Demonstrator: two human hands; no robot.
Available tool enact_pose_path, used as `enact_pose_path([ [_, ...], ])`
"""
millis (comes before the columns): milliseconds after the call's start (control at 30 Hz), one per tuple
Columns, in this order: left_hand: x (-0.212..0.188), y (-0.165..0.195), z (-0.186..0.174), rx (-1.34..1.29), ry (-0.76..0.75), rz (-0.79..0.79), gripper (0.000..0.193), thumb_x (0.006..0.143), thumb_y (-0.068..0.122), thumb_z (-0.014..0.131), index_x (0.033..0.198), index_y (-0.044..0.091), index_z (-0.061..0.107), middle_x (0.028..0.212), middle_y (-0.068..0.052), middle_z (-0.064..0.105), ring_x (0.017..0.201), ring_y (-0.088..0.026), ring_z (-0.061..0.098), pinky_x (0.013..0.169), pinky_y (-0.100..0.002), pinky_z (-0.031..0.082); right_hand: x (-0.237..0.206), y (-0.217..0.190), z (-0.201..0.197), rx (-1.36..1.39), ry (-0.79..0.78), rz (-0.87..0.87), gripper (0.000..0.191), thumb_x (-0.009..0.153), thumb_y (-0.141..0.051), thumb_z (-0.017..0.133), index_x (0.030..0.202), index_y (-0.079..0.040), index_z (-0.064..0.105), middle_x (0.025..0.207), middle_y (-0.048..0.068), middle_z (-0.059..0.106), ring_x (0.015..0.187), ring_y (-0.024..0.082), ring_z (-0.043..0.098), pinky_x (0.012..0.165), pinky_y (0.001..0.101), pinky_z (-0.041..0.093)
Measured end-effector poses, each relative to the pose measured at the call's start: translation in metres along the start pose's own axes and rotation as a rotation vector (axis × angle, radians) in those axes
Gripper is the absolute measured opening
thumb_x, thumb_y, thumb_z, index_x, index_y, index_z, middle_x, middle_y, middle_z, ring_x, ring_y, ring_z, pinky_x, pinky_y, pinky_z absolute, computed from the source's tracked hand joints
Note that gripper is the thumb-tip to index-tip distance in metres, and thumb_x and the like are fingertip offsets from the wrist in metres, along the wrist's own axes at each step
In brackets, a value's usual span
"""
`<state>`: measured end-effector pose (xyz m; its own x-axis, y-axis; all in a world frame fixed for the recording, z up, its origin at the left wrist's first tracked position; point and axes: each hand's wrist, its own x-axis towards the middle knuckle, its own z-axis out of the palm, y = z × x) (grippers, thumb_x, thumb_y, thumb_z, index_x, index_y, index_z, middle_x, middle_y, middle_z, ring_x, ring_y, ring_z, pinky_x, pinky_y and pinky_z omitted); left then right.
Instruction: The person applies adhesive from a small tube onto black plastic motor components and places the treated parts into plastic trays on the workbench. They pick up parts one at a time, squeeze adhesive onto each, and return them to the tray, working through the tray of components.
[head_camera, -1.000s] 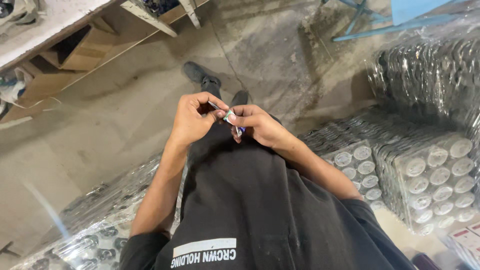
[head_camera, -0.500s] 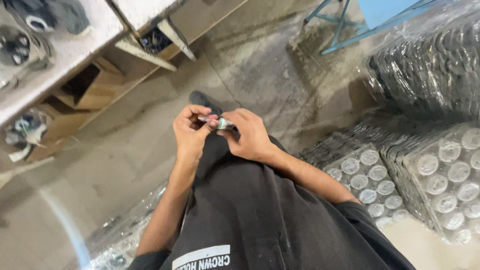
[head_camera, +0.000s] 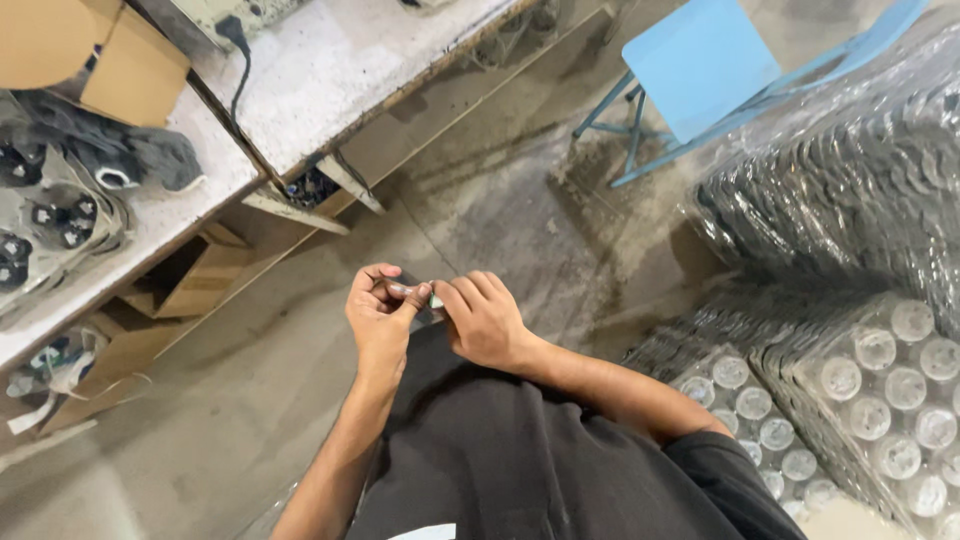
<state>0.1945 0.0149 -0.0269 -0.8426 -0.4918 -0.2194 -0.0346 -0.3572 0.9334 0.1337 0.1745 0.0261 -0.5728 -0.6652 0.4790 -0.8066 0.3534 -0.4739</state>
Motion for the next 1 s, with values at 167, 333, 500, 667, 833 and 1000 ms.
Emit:
enact_pose_path([
  [167,0.021,0.009,-0.001,-0.034,-0.038,-0.06,0.038,0.083,-0.011,0.078,0.111,0.005,0.056,0.078,0.001,0.063,0.073,-0.006,0.062,0.07,-0.022,0.056,0.015,0.009,0.005,0.244,-0.099,0.262,0.034,0.079,-0.008,0.072,0.111,0.0,0.064,0.094,0.009,0.065,0.085,0.027,0.061,0.076,0.0407,0.05],
  [333,0.056,0.019,-0.025,-0.132,-0.254,-0.203,0.036,0.084,-0.006,0.077,0.112,0.006,0.059,0.086,-0.004,0.07,0.082,-0.011,0.07,0.072,-0.026,0.058,0.033,0.027,0.025,1.816,-0.393,1.149,0.024,0.102,-0.023,0.072,0.109,-0.001,0.064,0.089,0.002,0.062,0.079,0.014,0.06,0.072,0.0355,0.053],
  [500,0.095,0.039,-0.051,-0.203,-0.387,-0.245,0.039,0.087,-0.003,0.076,0.122,0.005,0.061,0.095,-0.011,0.077,0.083,-0.014,0.072,0.072,-0.028,0.057,0.062,0.03,0.05,1.833,-0.381,1.144,0.025,0.1,-0.025,0.069,0.111,-0.003,0.067,0.09,0.002,0.065,0.079,0.014,0.063,0.072,0.0341,0.054],
  [667,0.128,0.062,-0.057,-0.168,-0.225,-0.135,0.043,0.085,-0.004,0.077,0.125,0.003,0.061,0.096,-0.009,0.077,0.088,-0.012,0.073,0.079,-0.025,0.059,0.114,0.019,0.073,0.834,-0.203,0.794,0.023,0.095,-0.018,0.073,0.113,-0.005,0.067,0.089,0.007,0.066,0.076,0.016,0.06,0.068,0.035,0.051],
  [833,0.17,0.078,-0.079,0.068,-0.116,-0.005,0.036,0.085,0.0,0.082,0.117,0.001,0.064,0.087,-0.007,0.074,0.078,-0.009,0.069,0.068,-0.023,0.055,0.171,0.02,0.099,0.237,0.039,0.292,0.03,0.085,-0.009,0.077,0.111,-0.003,0.061,0.1,0.016,0.067,0.09,0.037,0.066,0.077,0.0433,0.053],
  [1000,0.207,0.093,-0.109,0.139,-0.006,-0.009,0.032,0.086,0.002,0.084,0.111,0.0,0.064,0.079,-0.005,0.072,0.07,-0.008,0.068,0.061,-0.024,0.053,0.222,0.013,0.136,0.059,-0.013,0.122,0.03,0.085,-0.003,0.073,0.112,-0.003,0.062,0.1,0.016,0.067,0.09,0.038,0.063,0.078,0.0473,0.051],
])
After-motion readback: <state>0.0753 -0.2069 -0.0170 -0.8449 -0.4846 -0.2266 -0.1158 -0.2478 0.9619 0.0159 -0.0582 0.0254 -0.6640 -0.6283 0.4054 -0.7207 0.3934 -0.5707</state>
